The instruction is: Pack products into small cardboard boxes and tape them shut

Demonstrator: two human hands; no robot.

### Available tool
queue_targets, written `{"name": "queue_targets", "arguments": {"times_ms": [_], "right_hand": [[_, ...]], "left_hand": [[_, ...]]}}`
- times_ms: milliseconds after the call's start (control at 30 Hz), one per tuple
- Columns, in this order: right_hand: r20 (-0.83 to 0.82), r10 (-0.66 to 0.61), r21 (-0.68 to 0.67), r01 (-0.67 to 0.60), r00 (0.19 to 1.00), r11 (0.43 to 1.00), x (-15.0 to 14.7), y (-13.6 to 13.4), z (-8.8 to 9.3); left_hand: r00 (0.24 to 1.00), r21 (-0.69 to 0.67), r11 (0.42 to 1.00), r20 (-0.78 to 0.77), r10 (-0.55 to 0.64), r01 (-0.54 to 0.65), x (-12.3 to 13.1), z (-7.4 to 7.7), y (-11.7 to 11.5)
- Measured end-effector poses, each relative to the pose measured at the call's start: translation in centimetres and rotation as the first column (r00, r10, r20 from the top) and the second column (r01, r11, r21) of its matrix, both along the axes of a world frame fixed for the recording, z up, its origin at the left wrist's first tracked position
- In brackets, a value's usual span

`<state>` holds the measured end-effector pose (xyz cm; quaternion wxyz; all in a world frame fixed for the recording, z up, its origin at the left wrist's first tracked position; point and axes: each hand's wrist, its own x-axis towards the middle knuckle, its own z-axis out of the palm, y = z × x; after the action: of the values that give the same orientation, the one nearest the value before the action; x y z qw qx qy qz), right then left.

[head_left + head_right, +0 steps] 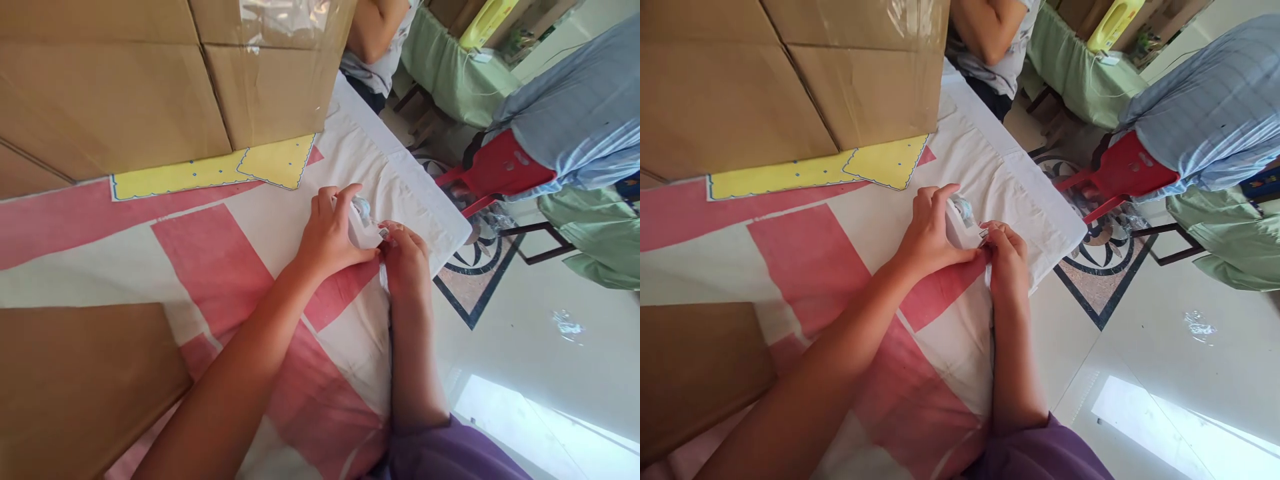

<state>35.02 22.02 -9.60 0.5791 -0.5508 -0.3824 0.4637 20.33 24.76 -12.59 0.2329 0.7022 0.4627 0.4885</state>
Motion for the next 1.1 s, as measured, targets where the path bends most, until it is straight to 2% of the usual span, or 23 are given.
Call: {"name": "queue_targets", "arguments": {"times_ms": [167,333,467,667,800,967,1100], "right_hand": [[0.018,0.047,-0.051,-0.047,0.999,0.998,1.1,0.1,-0.5],[-0.027,0.140,-0.042,-0.141,0.990,0.989,2.2,0.0,-0.7],[0.010,0.207,-0.071,-0.206,0.978,0.976,2.6,0.1,-0.2],[0.021,0.332,-0.016,-0.331,0.943,0.943,2.9,-0.7,0.7],[0.025,0.331,0.002,-0.331,0.943,0.944,2.8,-1.2,0.8],[0.032,0.318,0.025,-0.319,0.947,0.947,2.9,-1.4,1.2],[0.027,0.336,-0.014,-0.336,0.941,0.942,3.0,-1.7,1.5]], "left_hand": [[0.996,-0.012,1.000,-0.087,0.014,-0.015,0.0,0.1,0.0],[0.989,0.034,0.998,-0.135,0.054,-0.050,0.3,0.0,-0.5],[0.982,0.054,0.995,-0.165,0.094,-0.086,0.3,0.2,-0.9],[0.982,0.073,0.992,-0.151,0.118,-0.107,0.5,0.5,-1.9],[0.981,0.072,0.991,-0.152,0.125,-0.115,0.6,0.6,-2.7],[0.979,0.070,0.991,-0.158,0.125,-0.115,0.6,1.3,-3.4],[0.973,0.060,0.990,-0.190,0.134,-0.125,0.6,1.7,-3.7]]}}
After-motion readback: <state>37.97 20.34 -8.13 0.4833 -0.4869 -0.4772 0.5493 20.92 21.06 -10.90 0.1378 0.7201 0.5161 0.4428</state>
